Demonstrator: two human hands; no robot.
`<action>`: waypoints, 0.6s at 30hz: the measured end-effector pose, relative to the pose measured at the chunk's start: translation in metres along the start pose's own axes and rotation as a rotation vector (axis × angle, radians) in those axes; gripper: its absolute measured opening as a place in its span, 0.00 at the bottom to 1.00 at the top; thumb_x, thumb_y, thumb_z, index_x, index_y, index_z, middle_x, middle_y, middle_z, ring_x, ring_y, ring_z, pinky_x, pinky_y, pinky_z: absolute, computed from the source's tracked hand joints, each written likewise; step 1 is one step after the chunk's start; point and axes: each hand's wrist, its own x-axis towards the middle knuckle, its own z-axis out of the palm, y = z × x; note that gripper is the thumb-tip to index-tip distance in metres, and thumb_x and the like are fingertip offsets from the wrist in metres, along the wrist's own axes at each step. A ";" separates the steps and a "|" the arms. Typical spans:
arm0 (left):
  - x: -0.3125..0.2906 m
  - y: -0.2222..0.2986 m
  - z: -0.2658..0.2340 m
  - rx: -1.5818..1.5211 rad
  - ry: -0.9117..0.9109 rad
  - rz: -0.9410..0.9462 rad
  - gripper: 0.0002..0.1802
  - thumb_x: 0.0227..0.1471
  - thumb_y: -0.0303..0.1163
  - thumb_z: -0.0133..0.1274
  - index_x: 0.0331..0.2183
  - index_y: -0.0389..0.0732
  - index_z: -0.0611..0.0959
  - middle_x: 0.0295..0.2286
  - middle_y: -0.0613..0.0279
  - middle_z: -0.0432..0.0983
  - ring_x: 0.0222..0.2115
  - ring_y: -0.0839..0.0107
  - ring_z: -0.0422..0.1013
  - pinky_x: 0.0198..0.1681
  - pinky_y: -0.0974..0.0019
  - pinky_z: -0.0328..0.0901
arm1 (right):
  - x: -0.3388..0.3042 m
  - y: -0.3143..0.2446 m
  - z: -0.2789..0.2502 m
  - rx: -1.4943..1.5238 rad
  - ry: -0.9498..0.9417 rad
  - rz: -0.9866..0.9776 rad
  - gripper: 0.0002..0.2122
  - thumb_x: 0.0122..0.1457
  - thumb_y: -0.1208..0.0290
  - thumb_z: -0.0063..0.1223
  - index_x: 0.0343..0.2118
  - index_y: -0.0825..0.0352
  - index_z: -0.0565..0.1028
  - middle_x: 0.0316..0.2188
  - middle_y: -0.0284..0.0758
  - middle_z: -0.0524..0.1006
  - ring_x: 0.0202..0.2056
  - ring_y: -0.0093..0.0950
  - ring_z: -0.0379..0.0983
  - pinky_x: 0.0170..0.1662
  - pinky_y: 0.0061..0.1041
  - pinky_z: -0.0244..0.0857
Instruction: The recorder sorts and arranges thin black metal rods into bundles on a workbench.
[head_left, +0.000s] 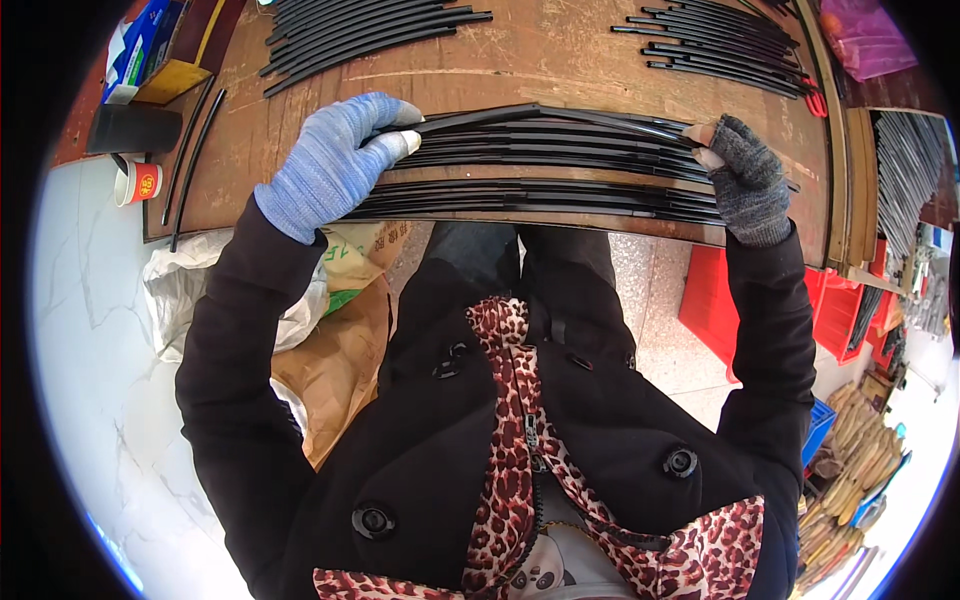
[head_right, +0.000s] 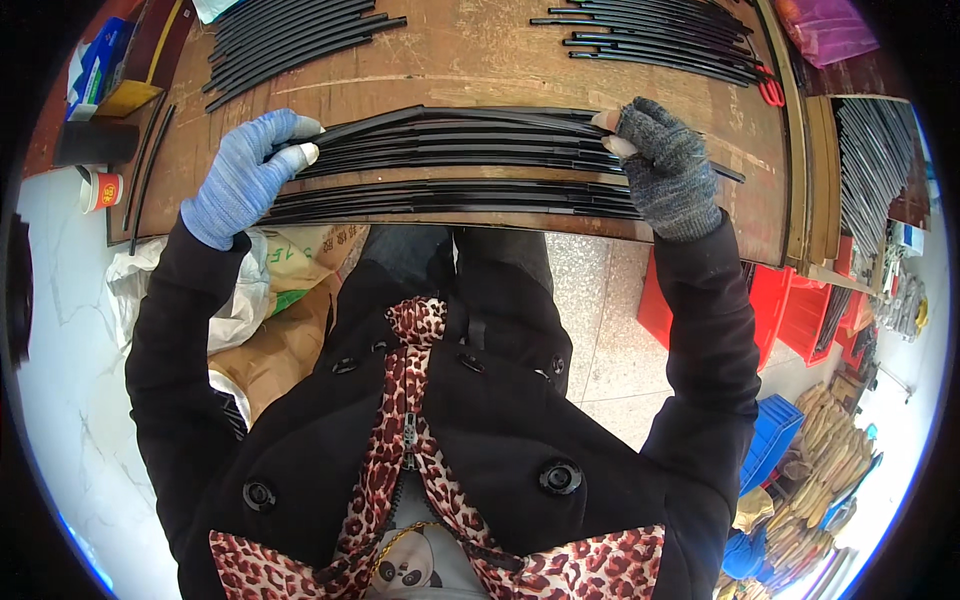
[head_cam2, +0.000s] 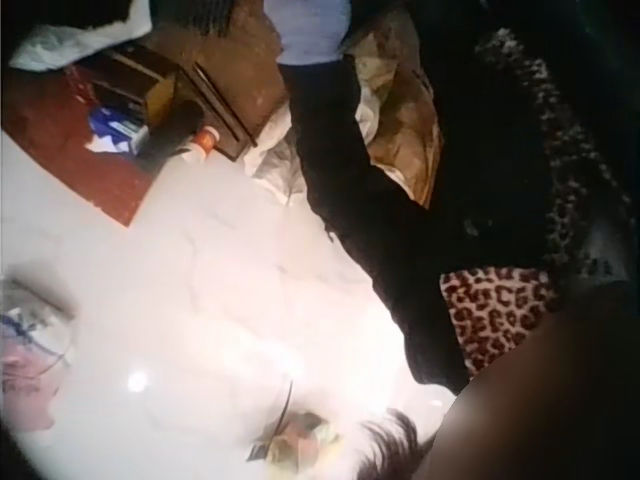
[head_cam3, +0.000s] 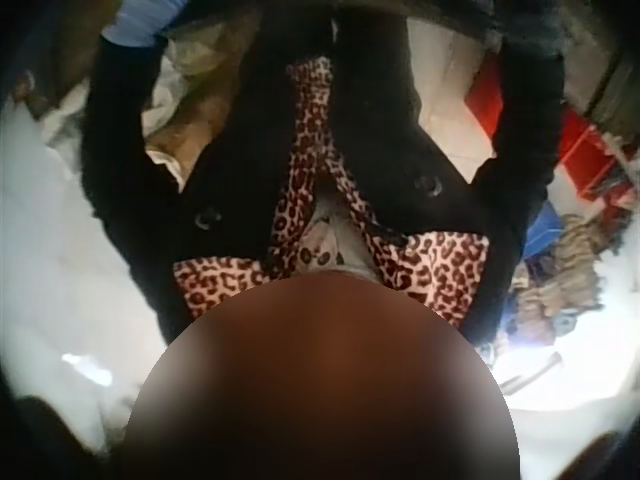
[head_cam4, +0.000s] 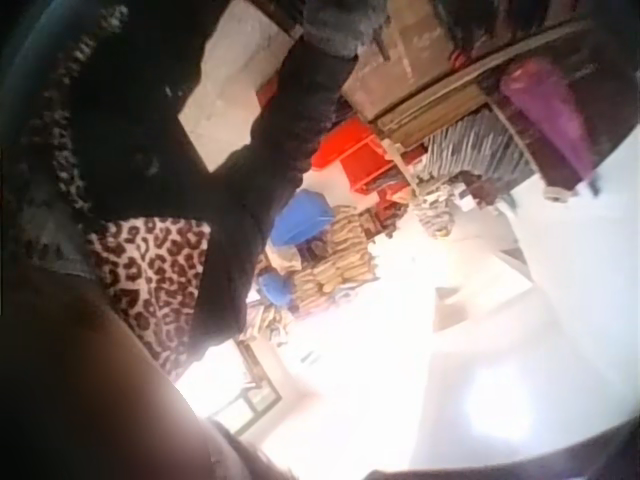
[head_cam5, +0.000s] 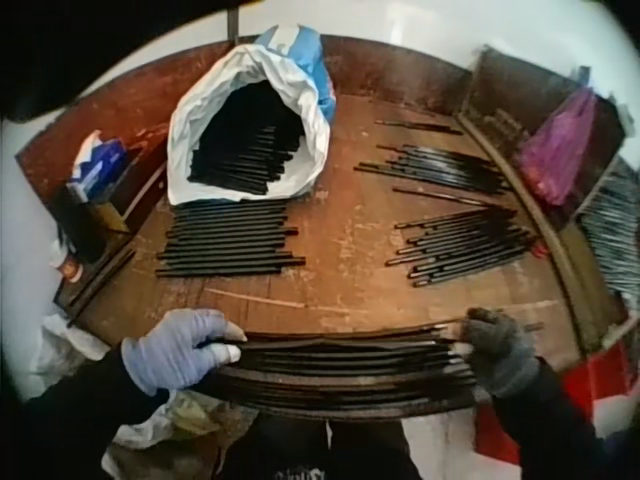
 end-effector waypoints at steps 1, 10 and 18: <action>0.000 0.000 0.000 0.057 0.000 0.049 0.10 0.45 0.22 0.51 0.34 0.33 0.79 0.27 0.59 0.76 0.25 0.77 0.71 0.31 0.77 0.66 | 0.002 -0.003 0.002 -0.027 -0.005 -0.036 0.15 0.40 0.83 0.57 0.35 0.67 0.76 0.34 0.35 0.77 0.36 0.30 0.73 0.41 0.25 0.66; 0.006 0.014 0.007 -0.044 -0.101 -0.072 0.10 0.45 0.21 0.50 0.33 0.32 0.80 0.26 0.57 0.76 0.22 0.76 0.71 0.27 0.78 0.65 | 0.034 -0.044 0.022 -0.110 0.114 -0.216 0.13 0.44 0.80 0.53 0.37 0.66 0.74 0.38 0.32 0.76 0.33 0.29 0.73 0.40 0.23 0.65; -0.003 0.008 0.001 -0.240 -0.076 -0.177 0.10 0.44 0.22 0.51 0.33 0.33 0.80 0.25 0.59 0.77 0.20 0.76 0.70 0.24 0.78 0.65 | -0.005 -0.001 -0.030 -0.057 0.282 0.507 0.09 0.56 0.70 0.46 0.36 0.67 0.73 0.29 0.33 0.75 0.25 0.22 0.69 0.30 0.19 0.64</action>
